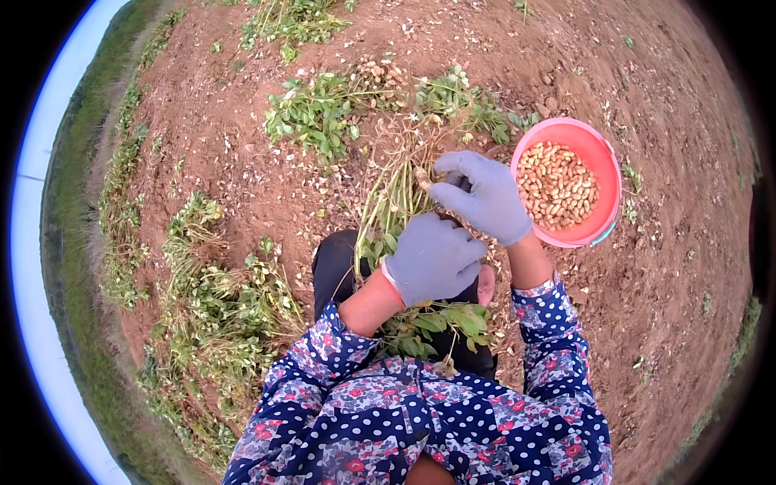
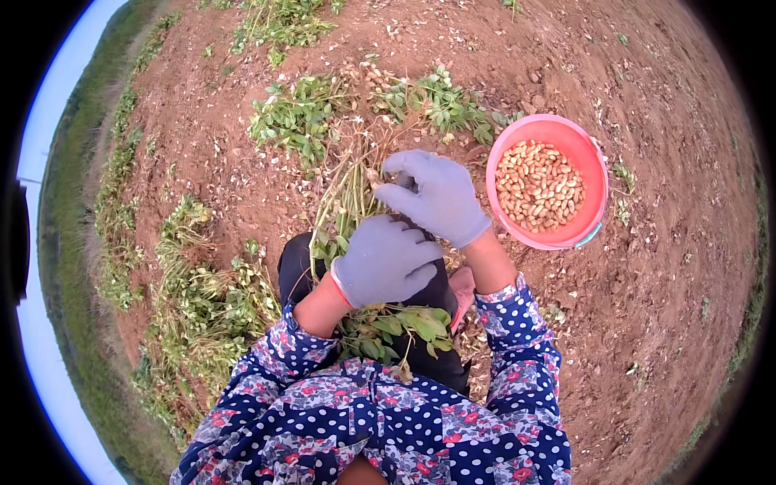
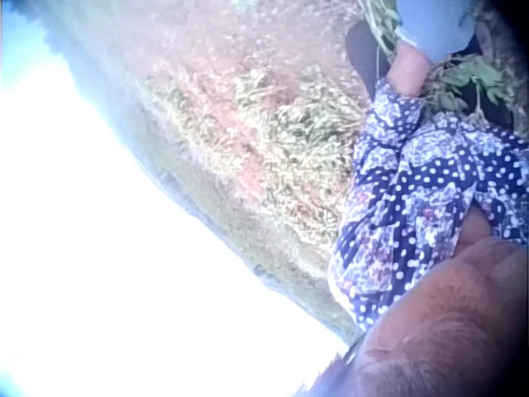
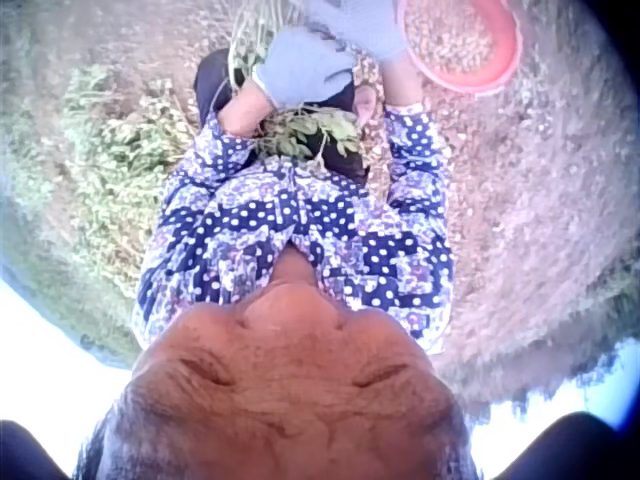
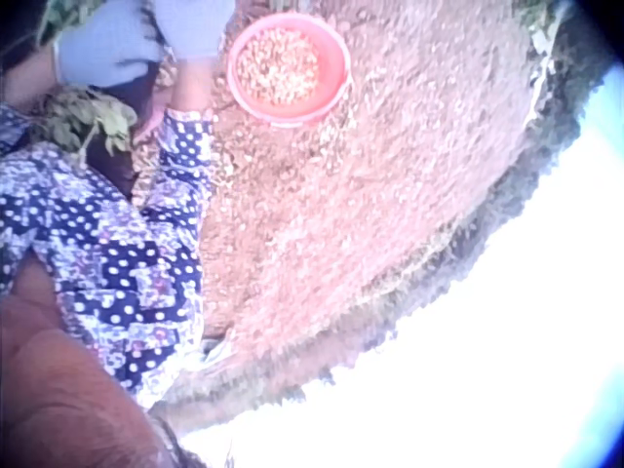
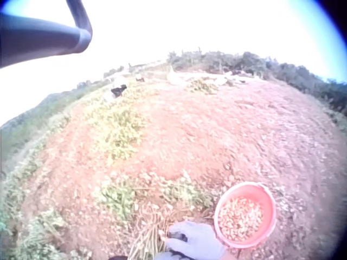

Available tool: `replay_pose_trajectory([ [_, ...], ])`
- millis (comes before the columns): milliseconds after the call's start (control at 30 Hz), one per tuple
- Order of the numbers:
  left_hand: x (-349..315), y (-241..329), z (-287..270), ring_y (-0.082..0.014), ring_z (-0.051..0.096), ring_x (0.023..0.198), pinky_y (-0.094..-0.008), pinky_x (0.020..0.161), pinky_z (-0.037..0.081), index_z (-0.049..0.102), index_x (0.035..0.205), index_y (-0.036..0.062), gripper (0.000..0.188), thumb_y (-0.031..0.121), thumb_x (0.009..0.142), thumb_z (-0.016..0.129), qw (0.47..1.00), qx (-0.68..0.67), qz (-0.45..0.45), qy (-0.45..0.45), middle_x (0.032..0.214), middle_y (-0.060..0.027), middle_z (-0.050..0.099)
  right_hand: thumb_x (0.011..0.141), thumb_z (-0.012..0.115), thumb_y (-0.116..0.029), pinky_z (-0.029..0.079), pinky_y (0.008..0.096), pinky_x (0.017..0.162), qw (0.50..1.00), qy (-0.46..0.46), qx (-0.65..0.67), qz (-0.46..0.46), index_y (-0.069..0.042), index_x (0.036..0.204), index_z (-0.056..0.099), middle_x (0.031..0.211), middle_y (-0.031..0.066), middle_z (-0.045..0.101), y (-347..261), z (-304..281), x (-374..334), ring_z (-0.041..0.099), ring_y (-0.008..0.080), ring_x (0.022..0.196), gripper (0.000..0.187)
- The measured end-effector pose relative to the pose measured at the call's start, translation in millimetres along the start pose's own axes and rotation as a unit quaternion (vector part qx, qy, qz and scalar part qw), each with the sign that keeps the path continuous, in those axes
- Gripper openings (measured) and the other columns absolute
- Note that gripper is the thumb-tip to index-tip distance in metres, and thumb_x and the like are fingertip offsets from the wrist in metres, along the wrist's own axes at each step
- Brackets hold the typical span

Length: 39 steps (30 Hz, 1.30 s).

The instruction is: The person sits on the ground and repeatedly pulls peanut pods from the stems of harvested peanut plants, placing the pods into a nearby pink bowl. The person handles multiple peanut plants, removing pods one by one and discarding the stems.

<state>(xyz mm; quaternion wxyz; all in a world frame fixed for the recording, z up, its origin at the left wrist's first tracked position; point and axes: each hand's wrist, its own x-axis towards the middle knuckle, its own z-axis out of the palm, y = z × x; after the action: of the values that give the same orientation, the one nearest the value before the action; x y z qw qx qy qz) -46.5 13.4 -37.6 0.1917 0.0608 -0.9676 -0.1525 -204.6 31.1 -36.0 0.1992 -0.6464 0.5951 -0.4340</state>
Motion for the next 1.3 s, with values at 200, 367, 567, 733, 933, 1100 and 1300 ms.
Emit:
replay_pose_trajectory([
  [200, -12, 2, -104, -0.0244, 0.062, 0.063, -0.0342, 0.059, 0.048, 0.069, 0.103, 0.0091, 0.029, 0.012, 0.074, 0.071, 0.987, -0.153, -0.019, 0.039, 0.074, -0.0051, 0.067, 0.083, 0.067, -0.038, 0.05, 0.0406, 0.065, 0.972, -0.012, -0.232, -0.035, -0.012, 0.104, 0.061, 0.089, 0.0086, 0.064, 1, 18, 3, 0.067, 0.0277, 0.078, 0.033],
  [367, 19, -52, -113, -0.0287, 0.064, 0.063, -0.0349, 0.06, 0.051, 0.066, 0.11, 0.0068, 0.025, 0.012, 0.086, 0.06, 0.979, -0.069, -0.172, 0.087, 0.071, -0.0116, 0.065, 0.086, 0.066, -0.029, 0.05, 0.0389, 0.062, 0.979, 0.078, -0.159, -0.095, -0.014, 0.103, 0.062, 0.087, 0.0076, 0.063, 1, -8, 3, 0.065, 0.0278, 0.075, 0.023],
  [567, 49, -65, -88, -0.0327, 0.063, 0.063, -0.0406, 0.056, 0.049, 0.068, 0.105, 0.0155, 0.023, 0.028, 0.087, 0.063, 0.992, 0.082, -0.088, -0.035, 0.07, -0.0139, 0.063, 0.086, 0.066, -0.017, 0.049, 0.0373, 0.066, 0.989, 0.101, -0.01, -0.106, -0.011, 0.101, 0.064, 0.092, 0.0094, 0.064, -8, -31, 12, 0.063, 0.0286, 0.079, 0.017],
  [733, 41, -68, -66, -0.0328, 0.063, 0.061, -0.041, 0.053, 0.047, 0.069, 0.088, 0.0122, 0.015, 0.027, 0.086, 0.064, 0.989, 0.083, -0.12, 0.027, 0.066, -0.0131, 0.061, 0.084, 0.068, -0.015, 0.05, 0.0363, 0.066, 0.985, 0.169, 0.021, -0.038, -0.008, 0.103, 0.064, 0.09, 0.0109, 0.065, 0, -6, 1, 0.064, 0.0267, 0.074, 0.021],
  [933, 37, -56, -52, -0.032, 0.063, 0.061, -0.0392, 0.054, 0.047, 0.067, 0.077, 0.0095, 0.015, 0.021, 0.085, 0.064, 0.97, 0.025, -0.203, 0.132, 0.066, -0.0126, 0.061, 0.088, 0.065, -0.012, 0.049, 0.0286, 0.055, 0.898, 0.264, 0.335, 0.114, -0.002, 0.104, 0.061, 0.079, 0.0083, 0.065, -1, 32, -1, 0.063, 0.0158, 0.064, 0.02],
  [1100, 35, -53, -54, -0.0307, 0.063, 0.062, -0.0405, 0.054, 0.047, 0.065, 0.073, 0.0111, 0.015, 0.022, 0.083, 0.063, 0.982, 0.004, -0.161, 0.101, 0.065, -0.0105, 0.061, 0.087, 0.062, -0.007, 0.051, 0.0244, 0.057, 0.634, 0.174, 0.735, 0.164, -0.004, 0.107, 0.057, 0.083, 0.0102, 0.063, 24, 44, -13, 0.061, 0.0153, 0.065, 0.02],
  [1300, 36, -51, -66, -0.0224, 0.063, 0.062, -0.0307, 0.058, 0.048, 0.07, 0.083, 0.0033, 0.009, 0.011, 0.081, 0.068, 0.99, -0.069, -0.11, 0.052, 0.069, -0.0109, 0.064, 0.088, 0.058, -0.007, 0.056, 0.0273, 0.062, 0.406, 0.297, 0.843, 0.192, -0.003, 0.111, 0.052, 0.096, 0.0163, 0.06, 94, 27, -18, 0.062, 0.0189, 0.075, 0.024],
])
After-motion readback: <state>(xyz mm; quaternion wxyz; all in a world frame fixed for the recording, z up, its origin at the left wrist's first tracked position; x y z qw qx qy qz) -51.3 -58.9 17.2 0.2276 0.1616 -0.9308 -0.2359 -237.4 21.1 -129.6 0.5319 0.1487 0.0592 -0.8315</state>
